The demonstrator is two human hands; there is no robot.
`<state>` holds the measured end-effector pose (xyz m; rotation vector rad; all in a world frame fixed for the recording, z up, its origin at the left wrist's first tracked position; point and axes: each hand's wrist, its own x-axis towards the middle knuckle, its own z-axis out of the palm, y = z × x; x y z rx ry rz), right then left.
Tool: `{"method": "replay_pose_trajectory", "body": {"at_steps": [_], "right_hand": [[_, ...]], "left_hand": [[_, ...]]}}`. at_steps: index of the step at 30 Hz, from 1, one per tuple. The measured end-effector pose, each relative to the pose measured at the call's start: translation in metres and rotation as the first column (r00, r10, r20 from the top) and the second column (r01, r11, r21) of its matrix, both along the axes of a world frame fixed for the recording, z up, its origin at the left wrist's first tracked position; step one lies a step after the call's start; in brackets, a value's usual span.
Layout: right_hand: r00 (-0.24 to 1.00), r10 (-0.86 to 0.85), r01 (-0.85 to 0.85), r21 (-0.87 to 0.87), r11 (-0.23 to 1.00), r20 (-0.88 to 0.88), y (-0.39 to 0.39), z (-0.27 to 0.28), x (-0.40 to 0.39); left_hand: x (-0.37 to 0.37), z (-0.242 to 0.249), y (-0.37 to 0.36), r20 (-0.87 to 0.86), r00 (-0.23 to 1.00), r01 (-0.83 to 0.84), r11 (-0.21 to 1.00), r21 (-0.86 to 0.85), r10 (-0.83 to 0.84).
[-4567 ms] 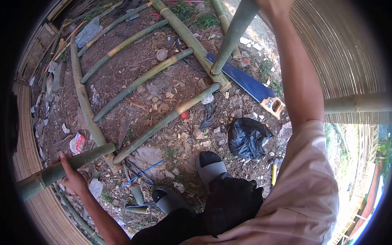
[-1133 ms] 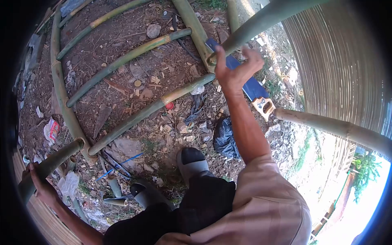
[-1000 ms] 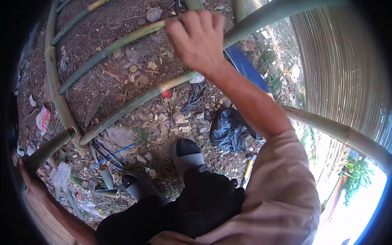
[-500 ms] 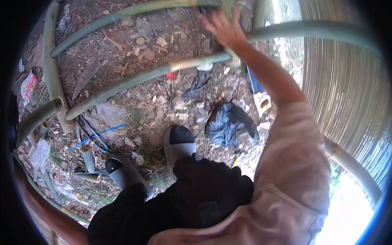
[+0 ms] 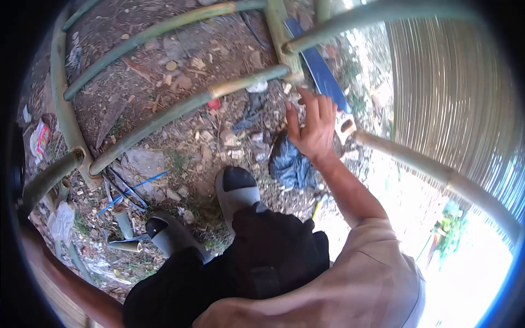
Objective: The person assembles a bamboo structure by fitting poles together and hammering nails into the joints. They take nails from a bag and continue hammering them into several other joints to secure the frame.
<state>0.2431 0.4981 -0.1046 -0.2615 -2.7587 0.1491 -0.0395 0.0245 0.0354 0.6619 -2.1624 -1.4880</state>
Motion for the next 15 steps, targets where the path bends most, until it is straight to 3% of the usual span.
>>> {"method": "replay_pose_trajectory", "body": {"at_steps": [2,3,4,5,6,8,11,12,14,15], "right_hand": [[0.981,-0.192,0.187,-0.105,0.977,-0.04,-0.028,0.007,0.053],[0.962,-0.272,0.268,-0.093,0.959,-0.033,-0.041,0.011,0.081],[0.897,-0.441,0.426,-0.216,0.878,-0.023,-0.053,0.015,0.107],[0.81,-0.587,0.552,-0.336,0.764,-0.004,-0.064,0.018,0.131],[0.776,-0.631,0.593,-0.322,0.737,-0.015,-0.073,0.016,0.156],[0.685,-0.727,0.722,-0.176,0.669,0.042,-0.09,0.0,0.212],[0.399,-0.869,0.916,-0.092,0.39,0.292,-0.124,-0.035,0.297],[0.364,-0.887,0.931,-0.083,0.356,0.284,-0.136,-0.04,0.316],[0.187,-0.91,0.953,0.155,0.259,0.371,-0.16,-0.046,0.348],[-0.004,-0.869,0.981,0.172,0.093,0.495,-0.161,-0.054,0.369]], "left_hand": [[-0.013,-0.037,-0.082,-0.059,0.918,0.339,0.853,-0.398,-0.392],[-0.002,-0.032,-0.049,-0.186,0.895,0.34,0.89,-0.305,-0.406],[0.008,-0.025,-0.016,-0.315,0.865,0.344,0.919,-0.193,-0.39],[0.006,-0.027,-0.01,-0.349,0.845,0.357,0.913,-0.197,-0.405],[0.006,-0.027,-0.012,-0.385,0.827,0.358,0.912,-0.199,-0.409],[0.008,-0.025,-0.024,-0.302,0.849,0.381,0.898,-0.219,-0.434],[0.001,-0.029,-0.02,-0.389,0.826,0.408,0.909,-0.089,-0.409],[-0.014,-0.032,-0.044,-0.23,0.849,0.426,0.874,-0.232,-0.475],[-0.011,-0.032,-0.037,-0.278,0.849,0.405,0.892,-0.202,-0.449],[-0.012,-0.031,-0.035,-0.301,0.838,0.404,0.889,-0.216,-0.454]]}}
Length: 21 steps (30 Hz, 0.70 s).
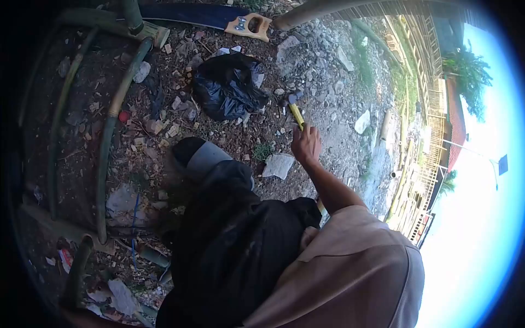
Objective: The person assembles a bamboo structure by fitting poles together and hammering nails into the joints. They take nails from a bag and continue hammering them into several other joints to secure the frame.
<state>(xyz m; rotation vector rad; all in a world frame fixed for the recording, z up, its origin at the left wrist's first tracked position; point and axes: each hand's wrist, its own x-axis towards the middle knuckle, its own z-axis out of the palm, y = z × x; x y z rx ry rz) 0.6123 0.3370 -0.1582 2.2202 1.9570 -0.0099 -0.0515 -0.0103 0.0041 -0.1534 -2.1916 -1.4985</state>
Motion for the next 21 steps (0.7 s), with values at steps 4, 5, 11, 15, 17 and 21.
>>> {"method": "replay_pose_trajectory", "body": {"at_steps": [4,5,11,15,17,21], "right_hand": [[0.971,-0.21,0.229,-0.209,0.951,0.109,0.012,-0.024,0.039],[0.98,-0.188,0.198,-0.213,0.957,0.065,0.009,-0.022,0.04],[0.978,-0.116,0.104,-0.081,0.991,-0.173,0.014,-0.068,0.065],[0.95,-0.006,0.132,0.382,0.915,-0.313,-0.009,-0.04,0.008],[0.881,0.099,0.094,0.376,0.922,-0.462,-0.02,0.007,-0.063],[0.625,0.443,-0.462,0.153,0.873,-0.643,0.001,0.073,-0.183]], "left_hand": [[-0.006,-0.005,0.005,0.072,0.994,0.083,0.995,-0.058,-0.079],[-0.006,-0.003,0.0,0.123,0.99,0.077,0.992,-0.095,-0.065],[0.023,0.014,0.017,0.093,0.995,0.045,0.999,0.007,-0.045],[0.022,0.023,0.016,0.154,0.975,0.131,0.974,0.186,-0.16],[0.016,0.019,0.008,0.177,0.967,0.163,0.98,0.117,-0.182],[0.007,-0.001,0.003,0.087,0.944,0.291,0.929,0.227,-0.317]]}}
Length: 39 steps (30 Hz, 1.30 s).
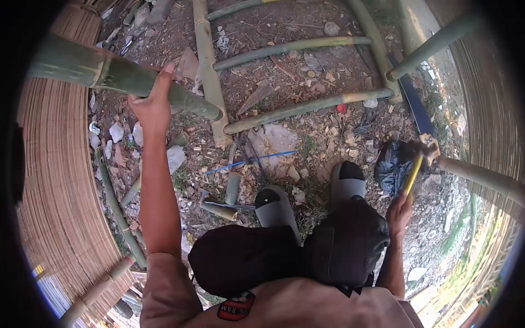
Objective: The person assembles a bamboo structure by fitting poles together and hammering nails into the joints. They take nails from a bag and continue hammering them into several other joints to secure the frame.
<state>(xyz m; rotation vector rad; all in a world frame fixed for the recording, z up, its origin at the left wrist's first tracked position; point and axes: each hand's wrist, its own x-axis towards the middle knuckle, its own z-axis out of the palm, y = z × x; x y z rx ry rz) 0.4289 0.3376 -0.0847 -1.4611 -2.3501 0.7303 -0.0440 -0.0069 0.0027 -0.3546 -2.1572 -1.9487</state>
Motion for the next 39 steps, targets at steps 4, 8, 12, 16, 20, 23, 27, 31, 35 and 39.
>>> {"method": "replay_pose_trajectory", "body": {"at_steps": [4,8,12,16,20,23,27,31,35,39], "right_hand": [[0.858,0.497,-0.514,-0.212,0.831,-0.134,-0.01,0.01,-0.141],[0.792,0.495,-0.589,-0.661,0.464,-0.358,-0.082,0.011,-0.261],[0.828,0.383,-0.529,-0.799,0.288,-0.41,-0.153,-0.019,-0.328],[0.868,0.345,-0.425,-0.893,0.149,-0.356,-0.18,-0.037,-0.335],[0.846,0.379,-0.484,-0.838,0.253,-0.375,-0.177,-0.049,-0.327],[0.817,0.434,-0.477,-0.868,0.138,-0.38,-0.17,-0.033,-0.324],[0.779,0.548,-0.548,-0.756,0.358,-0.305,-0.133,0.016,-0.314],[0.574,0.764,-0.818,-0.245,0.521,-0.294,-0.069,0.101,-0.269],[0.382,0.87,-0.833,0.291,0.471,-0.313,-0.054,0.254,-0.233],[0.171,0.917,-0.556,0.733,0.392,-0.36,-0.076,0.402,-0.259]], "left_hand": [[0.008,0.006,0.007,-0.06,0.998,-0.024,0.999,-0.047,0.021],[0.008,0.004,0.011,-0.035,0.999,-0.02,0.998,0.054,0.022],[0.003,0.0,0.012,-0.068,0.997,-0.023,0.995,0.096,0.029],[0.006,-0.005,0.014,-0.084,0.996,-0.02,0.993,0.12,0.03],[0.0,-0.007,0.013,-0.068,0.998,-0.002,0.992,0.128,0.011],[0.001,-0.013,0.013,-0.031,1.0,0.006,0.993,0.119,-0.003],[0.007,-0.018,0.011,-0.023,1.0,0.01,0.986,0.164,-0.006],[0.012,-0.028,0.012,-0.018,0.999,-0.036,0.988,0.151,0.039],[0.008,-0.03,0.01,-0.052,0.997,-0.046,0.995,0.085,0.051],[0.005,-0.03,0.011,-0.085,0.996,-0.024,0.996,0.083,0.032]]}}
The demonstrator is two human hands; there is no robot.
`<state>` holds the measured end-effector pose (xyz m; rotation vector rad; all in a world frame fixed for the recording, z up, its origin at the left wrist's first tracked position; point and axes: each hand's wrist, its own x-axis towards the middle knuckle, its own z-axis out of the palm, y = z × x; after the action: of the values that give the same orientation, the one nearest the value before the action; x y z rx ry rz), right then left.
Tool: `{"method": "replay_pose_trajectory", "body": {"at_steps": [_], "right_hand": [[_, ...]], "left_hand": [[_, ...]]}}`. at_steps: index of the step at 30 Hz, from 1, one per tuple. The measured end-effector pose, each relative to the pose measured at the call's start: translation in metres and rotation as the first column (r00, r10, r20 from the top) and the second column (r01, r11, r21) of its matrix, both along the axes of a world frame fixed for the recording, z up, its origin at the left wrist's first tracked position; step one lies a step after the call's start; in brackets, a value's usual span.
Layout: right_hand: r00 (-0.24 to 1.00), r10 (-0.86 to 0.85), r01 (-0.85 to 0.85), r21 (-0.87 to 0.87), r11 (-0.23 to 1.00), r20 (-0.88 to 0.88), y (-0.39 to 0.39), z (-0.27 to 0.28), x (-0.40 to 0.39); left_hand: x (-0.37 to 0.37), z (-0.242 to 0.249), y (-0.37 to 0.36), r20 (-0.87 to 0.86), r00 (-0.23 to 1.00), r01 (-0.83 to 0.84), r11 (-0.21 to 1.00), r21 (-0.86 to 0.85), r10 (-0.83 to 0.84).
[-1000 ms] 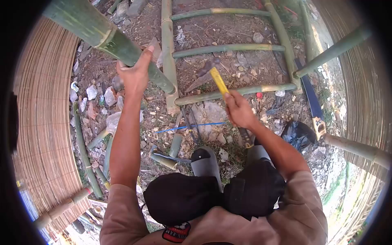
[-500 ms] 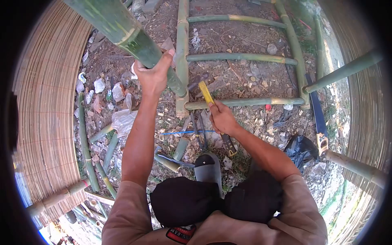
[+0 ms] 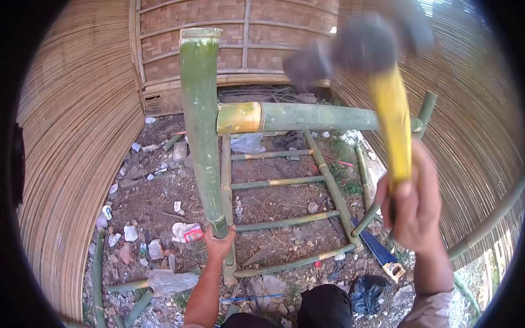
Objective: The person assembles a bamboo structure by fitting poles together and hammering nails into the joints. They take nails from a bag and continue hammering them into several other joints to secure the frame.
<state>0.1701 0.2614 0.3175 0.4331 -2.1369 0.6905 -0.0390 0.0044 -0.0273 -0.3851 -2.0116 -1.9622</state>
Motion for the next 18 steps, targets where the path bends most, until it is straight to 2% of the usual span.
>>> {"method": "replay_pose_trajectory", "body": {"at_steps": [1,6,7,9,10,12,13,14,17,18], "right_hand": [[0.986,-0.106,0.111,0.031,0.993,-0.129,-0.014,0.036,-0.01],[0.98,-0.186,0.189,0.046,0.981,-0.065,-0.057,0.153,-0.029],[0.981,-0.006,-0.007,0.068,0.998,0.194,-0.065,0.176,-0.025],[0.868,0.176,-0.209,0.02,0.978,0.465,-0.067,0.189,-0.043],[0.929,-0.045,-0.081,0.32,0.944,0.367,-0.066,0.184,-0.058],[0.881,-0.307,0.161,0.381,0.911,0.361,-0.074,0.186,-0.056],[0.878,-0.308,0.161,0.38,0.911,0.366,-0.088,0.188,-0.051],[0.876,-0.336,0.288,0.184,0.94,0.346,-0.101,0.19,-0.049],[0.899,-0.399,0.402,0.022,0.915,0.182,-0.078,0.19,-0.059],[0.908,-0.333,0.328,0.064,0.942,0.252,-0.079,0.189,-0.061]], "left_hand": [[0.001,0.001,0.0,0.019,1.0,-0.004,1.0,-0.014,0.004],[-0.002,0.003,0.003,0.011,1.0,0.023,0.998,0.057,-0.024],[-0.003,0.005,0.003,-0.009,1.0,0.022,0.998,0.052,-0.022],[0.004,0.001,0.0,0.001,1.0,0.012,0.999,0.037,-0.012],[0.002,-0.003,0.001,0.005,1.0,0.017,0.999,0.048,-0.017],[-0.003,-0.008,0.003,-0.019,1.0,0.016,0.997,0.073,-0.015],[-0.001,-0.004,0.003,-0.015,1.0,0.018,0.997,0.072,-0.017],[0.001,0.001,0.002,-0.042,0.999,0.007,0.998,0.055,-0.005],[0.001,0.001,0.004,-0.054,0.999,0.01,0.997,0.072,-0.006],[0.001,0.001,0.003,-0.039,0.999,0.019,0.995,0.093,-0.015]]}}
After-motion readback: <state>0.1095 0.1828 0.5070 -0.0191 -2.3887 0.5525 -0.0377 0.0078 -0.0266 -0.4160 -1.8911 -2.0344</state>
